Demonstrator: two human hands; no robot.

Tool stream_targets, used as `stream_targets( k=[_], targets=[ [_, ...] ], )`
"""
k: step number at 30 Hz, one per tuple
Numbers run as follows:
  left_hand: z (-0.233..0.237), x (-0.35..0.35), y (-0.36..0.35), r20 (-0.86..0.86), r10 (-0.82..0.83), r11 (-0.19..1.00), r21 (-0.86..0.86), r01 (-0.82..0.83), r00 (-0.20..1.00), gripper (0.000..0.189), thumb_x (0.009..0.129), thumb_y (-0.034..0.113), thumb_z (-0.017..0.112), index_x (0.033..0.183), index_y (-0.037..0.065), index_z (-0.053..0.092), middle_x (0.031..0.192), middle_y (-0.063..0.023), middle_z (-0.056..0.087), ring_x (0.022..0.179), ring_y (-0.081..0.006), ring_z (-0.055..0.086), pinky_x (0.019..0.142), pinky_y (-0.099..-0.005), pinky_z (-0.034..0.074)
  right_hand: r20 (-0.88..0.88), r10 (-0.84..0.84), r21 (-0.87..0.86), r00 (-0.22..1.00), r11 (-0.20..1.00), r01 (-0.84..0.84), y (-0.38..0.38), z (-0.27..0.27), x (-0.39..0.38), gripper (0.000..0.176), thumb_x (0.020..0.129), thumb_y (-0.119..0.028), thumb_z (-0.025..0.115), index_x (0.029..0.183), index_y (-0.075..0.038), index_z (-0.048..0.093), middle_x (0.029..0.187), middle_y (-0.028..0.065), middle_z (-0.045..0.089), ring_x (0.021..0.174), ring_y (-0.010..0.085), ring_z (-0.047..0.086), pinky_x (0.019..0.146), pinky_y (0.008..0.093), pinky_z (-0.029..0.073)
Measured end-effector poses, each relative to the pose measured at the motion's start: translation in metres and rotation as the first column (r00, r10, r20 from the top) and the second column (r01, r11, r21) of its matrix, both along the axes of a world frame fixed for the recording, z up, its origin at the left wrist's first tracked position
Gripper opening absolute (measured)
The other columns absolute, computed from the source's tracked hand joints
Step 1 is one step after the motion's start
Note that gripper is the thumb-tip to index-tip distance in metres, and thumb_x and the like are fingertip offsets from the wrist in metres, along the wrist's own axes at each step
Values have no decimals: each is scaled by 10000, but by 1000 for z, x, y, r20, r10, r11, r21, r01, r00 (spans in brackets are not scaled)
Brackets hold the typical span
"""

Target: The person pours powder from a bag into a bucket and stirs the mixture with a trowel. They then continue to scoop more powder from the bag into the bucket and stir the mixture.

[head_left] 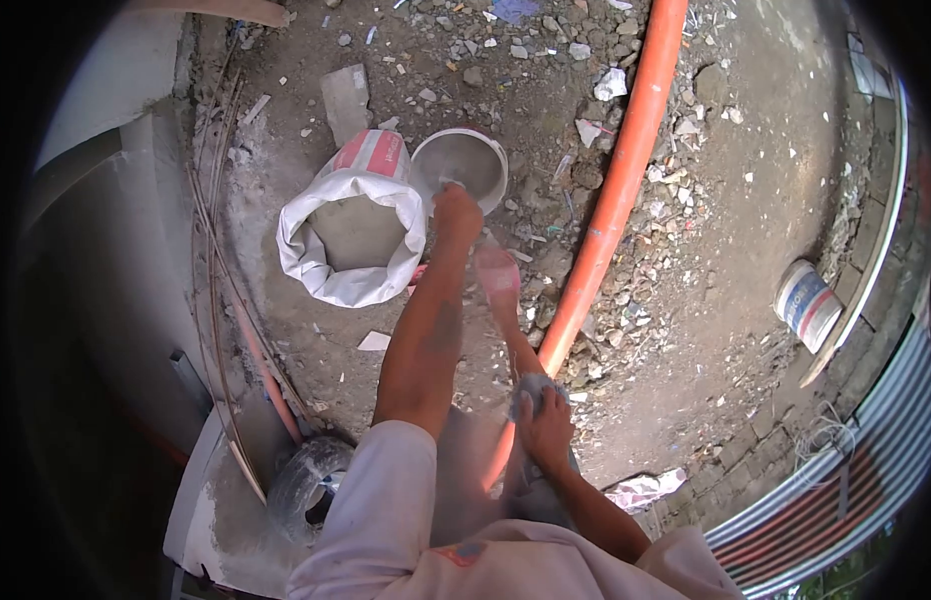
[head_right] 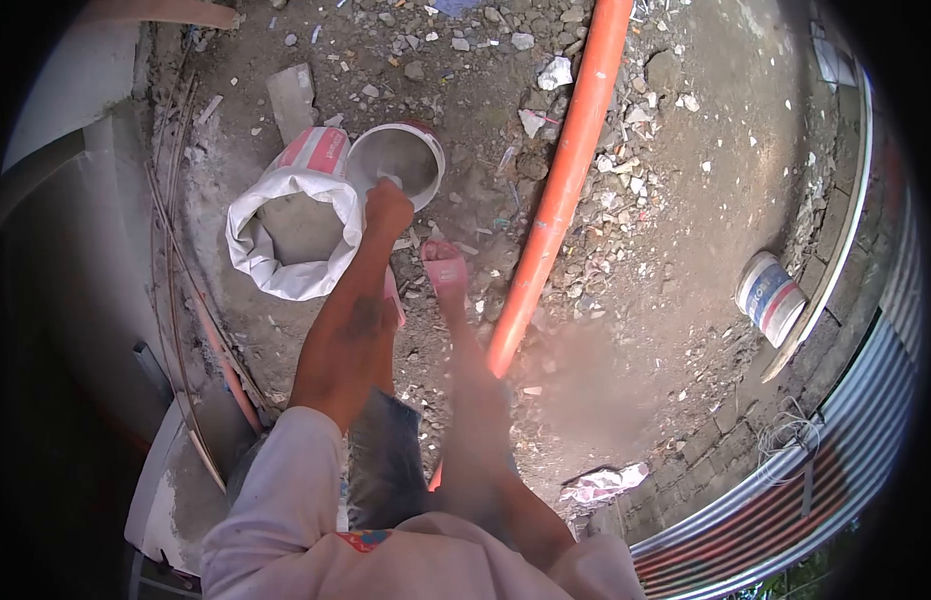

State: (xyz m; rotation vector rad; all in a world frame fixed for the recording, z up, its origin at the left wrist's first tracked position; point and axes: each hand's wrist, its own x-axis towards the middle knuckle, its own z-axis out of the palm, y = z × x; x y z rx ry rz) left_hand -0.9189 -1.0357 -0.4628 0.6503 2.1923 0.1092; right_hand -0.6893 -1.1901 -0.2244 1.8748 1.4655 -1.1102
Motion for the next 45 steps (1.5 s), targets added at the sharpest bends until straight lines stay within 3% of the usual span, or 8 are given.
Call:
stream_targets(
  k=[7,15,20,21,24,27,34,45],
  targets=[
    [97,1,-50,3,-70,991,111,69,998,380,798,126,598,1090,-69,452,993,-331,587,913,-484,593,787,-505,487,29,-7,-29,1000,1000,8,-6,6,-14,517,905,-447,483,1175,-6,502,1157,246,532,1096,429,506,894,539,417],
    [98,-14,-82,216,67,988,122,-95,974,367,856,225,584,1098,-40,506,928,-283,624,903,-457,601,769,-504,469,45,16,-8,999,1000,-15,-14,10,-32,511,905,-445,480,1164,-5,511,1159,249,529,1093,430,502,894,524,426],
    [166,-56,-136,231,216,923,269,-276,949,312,901,261,524,1075,4,553,907,-258,626,894,-453,592,750,-495,453,47,73,10,996,997,-74,-41,1,-38,535,907,-461,469,1164,8,490,1156,254,523,1094,429,498,892,525,425],
    [161,-71,-156,314,307,920,143,-364,899,298,912,260,509,1067,9,551,898,-256,627,874,-443,598,735,-498,448,33,68,-29,997,997,-67,-36,9,-45,531,908,-462,467,1158,6,492,1158,252,522,1098,428,495,891,532,423],
    [153,-114,-205,1,114,986,126,-113,993,341,915,302,511,1028,-18,546,880,-261,636,863,-427,626,761,-488,473,-28,17,-73,999,997,-19,-31,19,-58,519,911,-465,462,1145,-3,496,1162,244,521,1108,426,488,888,550,417],
    [136,-161,-217,-140,-193,975,-135,174,971,249,906,184,469,945,-46,555,872,-273,639,856,-432,630,774,-501,487,-44,-37,-20,998,999,36,-52,5,-49,506,915,-468,457,1144,-20,501,1167,234,520,1115,421,482,888,561,412],
    [55,-204,-194,-197,-481,876,-146,459,855,153,813,90,492,827,-8,610,870,-253,649,806,-407,652,707,-484,526,126,136,-70,983,989,-128,-59,-5,-53,545,907,-496,458,1180,-26,501,1201,219,512,1149,406,468,909,552,402],
    [12,-183,-202,26,-378,889,-270,370,926,277,829,177,517,986,-21,633,1022,-261,635,960,-410,622,843,-478,494,125,70,-43,990,997,-65,-48,-8,-62,564,889,-487,498,1218,-29,506,1204,204,525,1153,386,473,930,519,393]
  ],
)
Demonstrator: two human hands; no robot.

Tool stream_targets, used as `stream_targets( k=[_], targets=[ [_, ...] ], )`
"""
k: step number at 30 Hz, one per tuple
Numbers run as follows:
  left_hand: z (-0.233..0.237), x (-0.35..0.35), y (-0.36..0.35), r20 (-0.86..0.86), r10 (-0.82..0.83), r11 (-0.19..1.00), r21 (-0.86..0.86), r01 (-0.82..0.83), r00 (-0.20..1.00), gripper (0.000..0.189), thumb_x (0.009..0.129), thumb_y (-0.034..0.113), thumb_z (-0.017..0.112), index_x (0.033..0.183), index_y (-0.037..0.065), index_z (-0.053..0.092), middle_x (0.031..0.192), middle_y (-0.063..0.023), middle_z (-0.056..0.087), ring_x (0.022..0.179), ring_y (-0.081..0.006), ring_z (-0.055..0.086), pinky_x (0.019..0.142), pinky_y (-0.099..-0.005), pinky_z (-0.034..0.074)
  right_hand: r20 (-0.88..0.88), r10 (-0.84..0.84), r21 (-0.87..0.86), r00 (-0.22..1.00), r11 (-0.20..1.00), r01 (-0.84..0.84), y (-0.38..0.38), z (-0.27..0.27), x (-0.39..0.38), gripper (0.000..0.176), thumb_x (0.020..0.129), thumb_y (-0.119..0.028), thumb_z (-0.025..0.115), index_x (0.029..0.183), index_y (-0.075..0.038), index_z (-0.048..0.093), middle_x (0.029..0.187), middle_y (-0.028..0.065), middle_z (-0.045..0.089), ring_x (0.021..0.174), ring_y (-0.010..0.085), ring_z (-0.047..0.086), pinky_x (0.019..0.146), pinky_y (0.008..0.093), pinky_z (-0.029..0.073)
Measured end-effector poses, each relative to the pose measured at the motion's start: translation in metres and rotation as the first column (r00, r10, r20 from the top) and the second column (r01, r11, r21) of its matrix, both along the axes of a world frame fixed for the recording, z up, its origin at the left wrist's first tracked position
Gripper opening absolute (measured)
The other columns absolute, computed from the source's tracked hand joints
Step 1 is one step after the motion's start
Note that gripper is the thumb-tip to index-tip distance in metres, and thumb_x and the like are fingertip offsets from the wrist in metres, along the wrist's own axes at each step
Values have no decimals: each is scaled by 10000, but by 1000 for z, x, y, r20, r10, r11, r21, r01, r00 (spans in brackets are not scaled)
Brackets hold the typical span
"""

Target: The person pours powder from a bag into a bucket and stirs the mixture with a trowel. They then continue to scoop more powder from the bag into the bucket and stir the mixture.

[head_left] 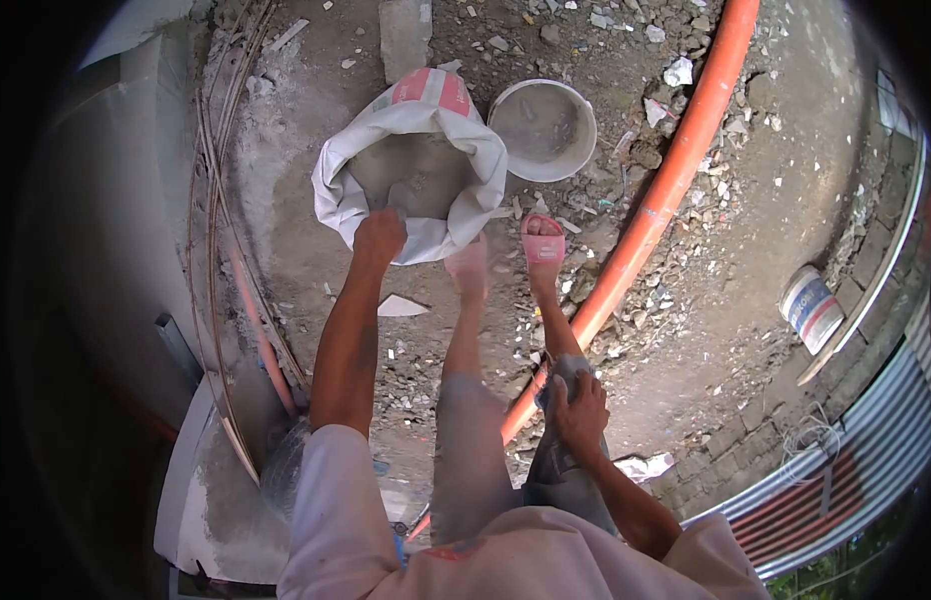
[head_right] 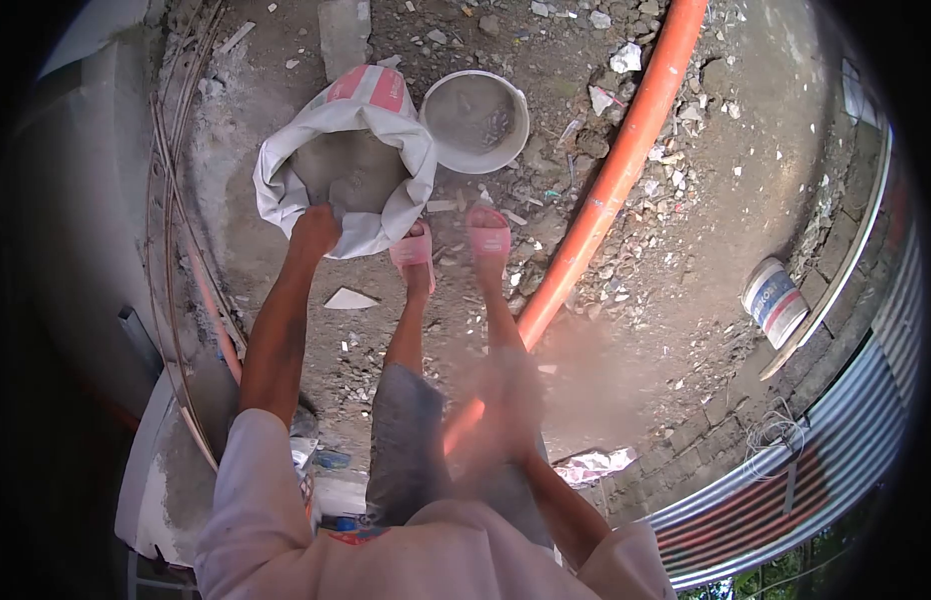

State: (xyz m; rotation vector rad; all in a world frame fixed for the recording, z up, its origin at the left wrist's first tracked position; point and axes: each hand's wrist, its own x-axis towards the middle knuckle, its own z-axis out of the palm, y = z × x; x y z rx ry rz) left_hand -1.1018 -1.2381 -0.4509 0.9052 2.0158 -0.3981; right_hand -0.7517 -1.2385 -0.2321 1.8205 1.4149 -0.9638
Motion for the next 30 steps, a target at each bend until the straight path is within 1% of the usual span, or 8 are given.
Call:
stream_targets(
  k=[5,11,12,15,18,21,24,30],
  targets=[
    [-13,3,-2,73,88,996,-7,-88,993,324,841,215,526,992,-51,632,1011,-278,630,975,-433,604,874,-465,479,-3,-12,-8,1000,1000,12,10,3,-8,562,882,-483,516,1215,-30,510,1188,198,537,1129,384,491,919,495,410],
    [-48,11,-6,175,99,991,69,-112,980,379,809,244,585,993,-84,625,951,-316,621,962,-450,597,844,-481,477,-21,44,34,999,998,-44,9,-3,1,567,876,-477,525,1214,-22,510,1190,199,538,1128,384,495,917,488,415],
    [-41,15,-8,160,162,974,135,-184,974,346,813,220,570,997,-67,630,916,-326,619,942,-459,597,843,-484,472,-32,-4,-4,999,1000,4,14,0,-3,575,873,-476,527,1221,-19,504,1186,202,539,1131,383,493,918,495,413],
    [-60,22,-22,157,149,936,297,-190,976,329,841,220,559,1013,-52,631,797,-297,637,764,-412,652,701,-464,513,8,38,-18,999,999,-38,14,-3,-6,577,874,-476,525,1229,-21,499,1185,203,541,1133,384,493,918,503,410],
    [-68,36,-4,342,397,870,156,-468,852,491,868,412,561,937,-69,629,774,-266,643,756,-398,643,701,-456,490,3,71,4,997,997,-71,12,-2,-9,575,876,-476,522,1231,-25,498,1186,204,541,1131,388,494,918,509,408],
    [-57,40,12,380,588,778,-24,-628,714,507,875,454,573,885,-50,633,658,-208,632,562,-310,630,548,-419,476,20,95,16,995,995,-95,14,-3,-12,562,883,-480,510,1224,-34,500,1179,201,543,1124,390,496,911,510,411],
    [-49,37,2,492,631,687,7,-727,600,455,873,433,592,835,-18,629,560,-133,574,406,-199,532,415,-354,416,12,69,5,998,998,-69,21,5,-22,546,894,-480,494,1214,-37,501,1167,200,546,1116,393,499,902,512,414],
    [-26,32,-1,620,680,529,-44,-848,392,394,872,390,588,818,2,628,530,-88,524,381,-160,500,367,-325,371,38,114,-4,993,993,-114,16,6,-23,512,911,-459,475,1204,-40,494,1157,202,544,1109,395,503,889,520,420]
  ],
)
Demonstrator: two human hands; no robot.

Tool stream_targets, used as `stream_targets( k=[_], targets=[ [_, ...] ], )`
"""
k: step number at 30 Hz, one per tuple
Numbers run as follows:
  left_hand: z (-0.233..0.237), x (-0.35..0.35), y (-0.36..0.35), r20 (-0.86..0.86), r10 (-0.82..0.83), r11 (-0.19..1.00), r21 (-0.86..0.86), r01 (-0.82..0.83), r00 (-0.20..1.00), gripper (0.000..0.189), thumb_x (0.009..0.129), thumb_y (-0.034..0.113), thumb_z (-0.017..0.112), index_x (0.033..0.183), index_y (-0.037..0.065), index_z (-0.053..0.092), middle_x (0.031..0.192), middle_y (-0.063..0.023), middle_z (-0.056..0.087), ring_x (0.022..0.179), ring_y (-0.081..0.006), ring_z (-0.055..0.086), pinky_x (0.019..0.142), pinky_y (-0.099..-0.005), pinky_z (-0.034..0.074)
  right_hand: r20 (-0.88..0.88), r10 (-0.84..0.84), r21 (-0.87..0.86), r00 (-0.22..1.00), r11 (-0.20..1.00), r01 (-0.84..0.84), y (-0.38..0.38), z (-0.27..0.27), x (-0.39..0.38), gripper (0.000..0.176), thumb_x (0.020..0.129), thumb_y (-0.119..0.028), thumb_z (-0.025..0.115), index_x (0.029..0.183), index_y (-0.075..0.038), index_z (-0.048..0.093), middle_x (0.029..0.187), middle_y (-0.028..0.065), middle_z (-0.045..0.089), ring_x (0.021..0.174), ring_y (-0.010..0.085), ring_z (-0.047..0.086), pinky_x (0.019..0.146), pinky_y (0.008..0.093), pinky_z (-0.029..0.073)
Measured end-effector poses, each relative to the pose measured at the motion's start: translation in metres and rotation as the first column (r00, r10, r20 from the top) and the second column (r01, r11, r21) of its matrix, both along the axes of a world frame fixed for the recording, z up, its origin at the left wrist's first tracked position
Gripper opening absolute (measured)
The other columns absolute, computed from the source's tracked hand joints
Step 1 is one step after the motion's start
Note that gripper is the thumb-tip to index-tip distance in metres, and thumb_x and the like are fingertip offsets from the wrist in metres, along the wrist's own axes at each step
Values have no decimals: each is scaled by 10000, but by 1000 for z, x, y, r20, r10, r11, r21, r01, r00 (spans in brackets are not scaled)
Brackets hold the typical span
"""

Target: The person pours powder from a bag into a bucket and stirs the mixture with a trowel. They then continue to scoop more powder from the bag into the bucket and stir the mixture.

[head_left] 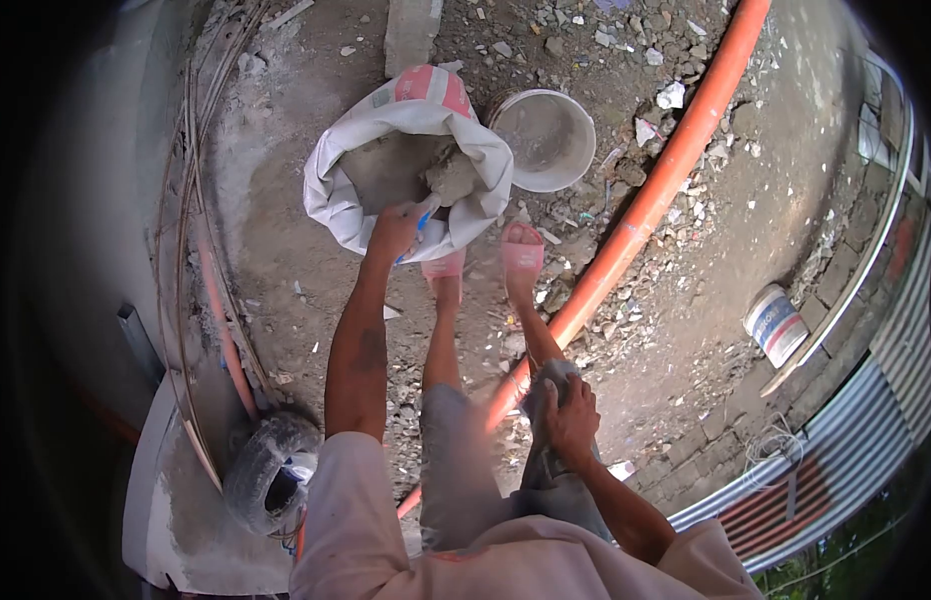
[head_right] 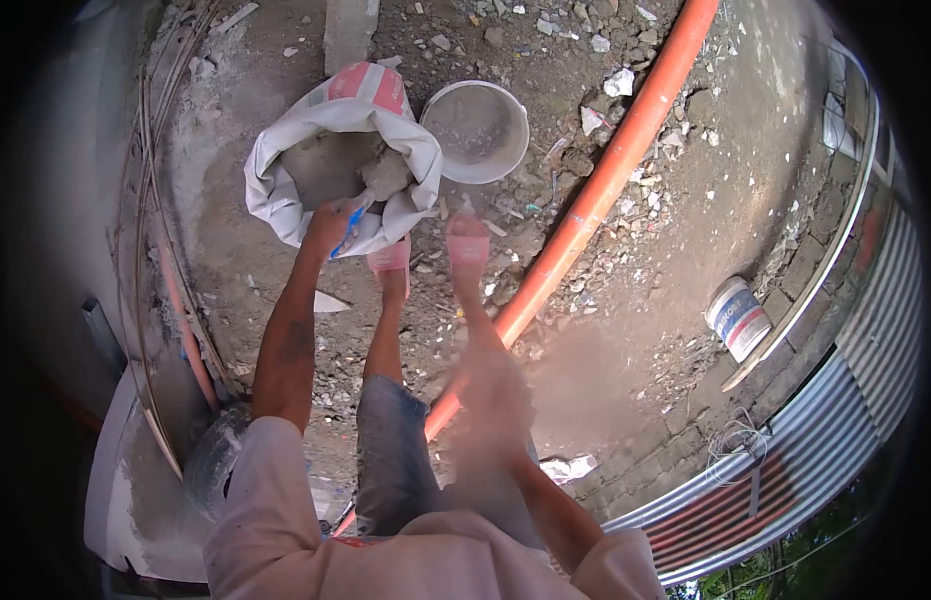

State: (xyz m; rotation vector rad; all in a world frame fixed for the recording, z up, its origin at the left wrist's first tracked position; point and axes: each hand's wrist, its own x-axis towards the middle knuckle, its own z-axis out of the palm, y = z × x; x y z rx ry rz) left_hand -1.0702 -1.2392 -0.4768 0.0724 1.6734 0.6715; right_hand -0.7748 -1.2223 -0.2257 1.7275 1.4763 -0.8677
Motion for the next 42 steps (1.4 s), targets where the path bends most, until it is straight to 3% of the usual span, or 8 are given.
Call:
stream_targets(
  k=[3,6,18,26,30,33,38,42],
  targets=[
    [6,-2,-8,-203,-85,990,91,106,975,367,870,372,590,816,11,630,525,-68,499,379,-139,482,361,-310,357,22,61,-6,998,998,-61,-7,0,1,510,912,-460,470,1199,-38,491,1164,208,538,1107,398,504,884,531,421],
    [32,-13,-15,-62,10,999,49,-7,998,354,869,364,592,811,16,625,525,-51,487,393,-126,482,371,-301,361,-15,88,-13,996,996,-88,-11,3,-2,508,911,-459,468,1192,-36,490,1169,213,533,1110,401,500,884,540,420],
    [120,-33,-32,-74,-44,999,10,45,996,290,922,304,525,880,31,610,577,-38,521,423,-106,464,394,-269,354,-38,62,-21,997,998,-63,-14,14,10,517,908,-467,462,1194,-36,469,1199,218,511,1144,404,474,887,589,395],
    [161,-11,18,-115,-152,985,65,160,982,295,911,302,551,893,20,635,548,-34,518,395,-107,472,368,-272,337,-141,-148,-159,979,979,125,2,14,36,554,914,-492,438,1228,-35,446,1238,229,497,1180,411,457,900,614,382],
    [154,20,59,-63,-152,986,53,155,986,325,906,331,549,891,18,636,572,-45,537,430,-120,501,393,-280,371,-155,-222,-123,963,971,205,-8,4,58,551,914,-484,444,1232,-34,444,1231,233,499,1175,416,458,895,617,385],
    [113,43,77,-132,-184,975,102,198,974,349,900,361,543,901,26,640,601,-53,553,479,-133,527,424,-297,402,-73,-135,-57,988,990,131,-8,8,56,537,914,-479,451,1210,-31,458,1225,235,502,1173,418,458,893,612,393],
    [78,84,127,-90,-108,994,-23,106,990,371,889,397,550,801,41,608,619,-70,559,512,-146,542,446,-310,421,-155,-357,-104,921,933,344,-4,5,75,537,910,-477,459,1202,-26,471,1226,238,502,1168,426,457,898,589,406],
    [60,106,167,25,59,990,-128,-55,998,385,886,390,575,757,27,572,601,-80,542,486,-173,530,429,-323,419,-102,-267,-58,958,963,262,1,3,81,535,910,-467,463,1211,-25,469,1219,243,508,1162,427,459,897,579,410]
  ],
)
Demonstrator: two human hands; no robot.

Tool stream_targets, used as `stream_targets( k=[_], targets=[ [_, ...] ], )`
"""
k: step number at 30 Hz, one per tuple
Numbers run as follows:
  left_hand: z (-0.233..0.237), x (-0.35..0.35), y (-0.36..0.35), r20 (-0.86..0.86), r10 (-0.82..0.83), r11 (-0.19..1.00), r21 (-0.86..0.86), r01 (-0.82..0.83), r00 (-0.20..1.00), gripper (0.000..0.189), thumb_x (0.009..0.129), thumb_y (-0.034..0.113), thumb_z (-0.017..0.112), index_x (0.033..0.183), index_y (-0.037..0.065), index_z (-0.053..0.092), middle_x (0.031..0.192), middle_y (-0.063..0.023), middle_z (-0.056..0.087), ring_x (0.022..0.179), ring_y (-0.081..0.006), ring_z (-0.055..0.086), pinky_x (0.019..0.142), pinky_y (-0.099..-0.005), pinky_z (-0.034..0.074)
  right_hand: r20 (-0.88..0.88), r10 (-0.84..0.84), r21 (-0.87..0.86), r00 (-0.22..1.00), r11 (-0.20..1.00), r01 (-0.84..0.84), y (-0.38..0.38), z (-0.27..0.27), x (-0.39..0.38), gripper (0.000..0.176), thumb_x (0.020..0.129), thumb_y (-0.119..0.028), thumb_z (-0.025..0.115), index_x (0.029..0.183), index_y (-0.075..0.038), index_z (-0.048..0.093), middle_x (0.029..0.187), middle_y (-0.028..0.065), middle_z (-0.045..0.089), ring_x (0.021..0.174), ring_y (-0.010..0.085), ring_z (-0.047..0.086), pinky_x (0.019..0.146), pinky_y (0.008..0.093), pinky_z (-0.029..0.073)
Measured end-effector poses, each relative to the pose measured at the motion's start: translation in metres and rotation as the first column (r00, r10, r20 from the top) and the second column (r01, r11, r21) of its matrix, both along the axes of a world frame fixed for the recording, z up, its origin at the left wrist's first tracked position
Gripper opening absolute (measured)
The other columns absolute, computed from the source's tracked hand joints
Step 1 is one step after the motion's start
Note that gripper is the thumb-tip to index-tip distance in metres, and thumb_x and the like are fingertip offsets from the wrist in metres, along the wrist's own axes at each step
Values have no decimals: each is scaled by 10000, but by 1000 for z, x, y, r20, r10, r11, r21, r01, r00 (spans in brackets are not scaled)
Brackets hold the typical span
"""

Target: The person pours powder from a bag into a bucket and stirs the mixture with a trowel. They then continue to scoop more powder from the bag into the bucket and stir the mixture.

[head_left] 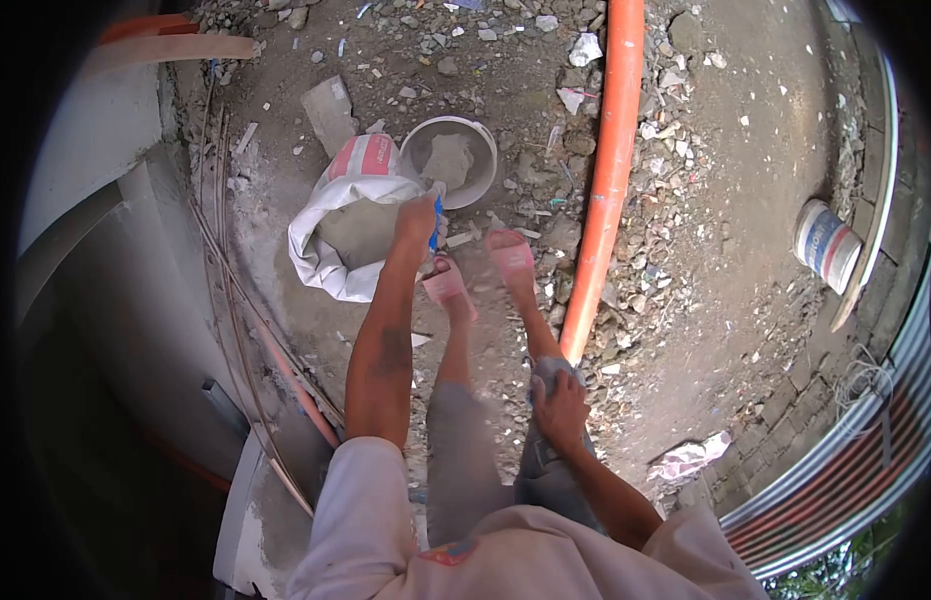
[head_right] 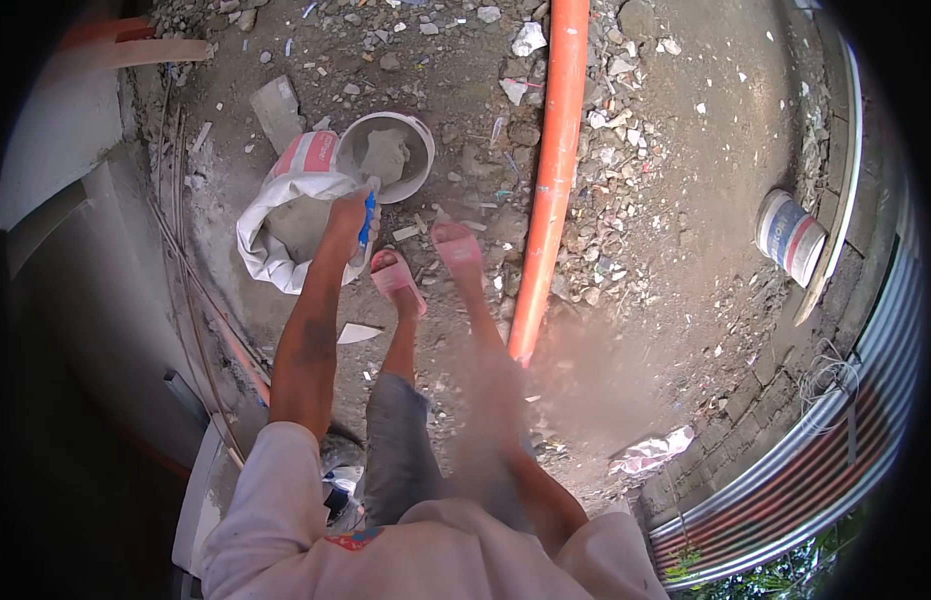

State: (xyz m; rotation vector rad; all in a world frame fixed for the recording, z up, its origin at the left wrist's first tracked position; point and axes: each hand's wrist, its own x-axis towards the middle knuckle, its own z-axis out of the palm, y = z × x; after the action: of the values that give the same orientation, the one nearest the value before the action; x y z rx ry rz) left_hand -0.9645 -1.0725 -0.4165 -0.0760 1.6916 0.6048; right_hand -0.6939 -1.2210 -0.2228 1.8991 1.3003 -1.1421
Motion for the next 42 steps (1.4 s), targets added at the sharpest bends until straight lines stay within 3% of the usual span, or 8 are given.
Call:
stream_targets(
  k=[12,15,18,21,27,31,35,42],
  targets=[
    [-25,1,47,-73,-255,965,-84,249,964,333,894,258,557,828,-67,594,584,-156,567,458,-272,578,389,-401,429,28,-23,14,999,1000,23,13,2,10,473,903,-441,487,1162,-45,479,1180,233,520,1143,405,477,862,589,421],
    [4,3,46,-280,-603,792,-101,602,747,291,865,205,563,927,-79,588,695,-224,617,619,-325,653,525,-427,506,11,-32,13,999,999,32,14,2,12,473,902,-437,492,1167,-46,477,1177,230,521,1140,407,476,858,586,423],
    [30,13,42,-640,-724,496,-224,839,257,307,831,149,561,1035,-79,556,878,-271,631,837,-387,655,713,-453,524,-6,-38,14,999,999,38,18,3,11,470,900,-430,501,1168,-44,478,1170,228,523,1138,410,476,862,581,423],
    [38,18,62,-528,-822,442,-357,823,212,355,810,88,543,1127,-70,520,1060,-283,591,973,-437,603,816,-491,496,29,9,28,1000,1000,-10,17,0,13,466,898,-424,508,1162,-41,484,1169,230,523,1134,416,476,867,572,425],
    [-3,29,67,-657,-753,348,-384,855,12,252,814,53,527,1035,-64,562,1055,-269,567,924,-438,610,751,-522,513,-20,-10,48,1000,999,11,5,-10,24,474,897,-428,509,1163,-37,490,1186,237,517,1133,420,476,881,556,423],
    [8,30,38,-645,-764,327,-350,878,27,201,807,50,535,971,-61,566,1010,-266,567,908,-428,615,724,-528,516,-31,25,29,999,999,-24,7,-9,24,477,898,-430,508,1171,-38,490,1176,237,524,1128,419,479,888,553,420],
    [54,29,7,-632,-759,419,-293,859,155,198,800,48,534,966,-60,550,986,-276,562,877,-446,612,725,-510,514,-103,-238,-12,966,971,238,9,-9,21,469,901,-428,506,1163,-38,494,1169,236,528,1117,421,485,885,555,421],
    [88,23,-63,-683,-490,769,-45,638,542,320,856,175,587,1048,-65,500,874,-277,601,814,-470,595,689,-497,465,-42,17,112,999,994,-12,-24,-26,22,493,903,-443,491,1170,-28,491,1173,230,528,1120,423,486,882,562,424]
  ],
)
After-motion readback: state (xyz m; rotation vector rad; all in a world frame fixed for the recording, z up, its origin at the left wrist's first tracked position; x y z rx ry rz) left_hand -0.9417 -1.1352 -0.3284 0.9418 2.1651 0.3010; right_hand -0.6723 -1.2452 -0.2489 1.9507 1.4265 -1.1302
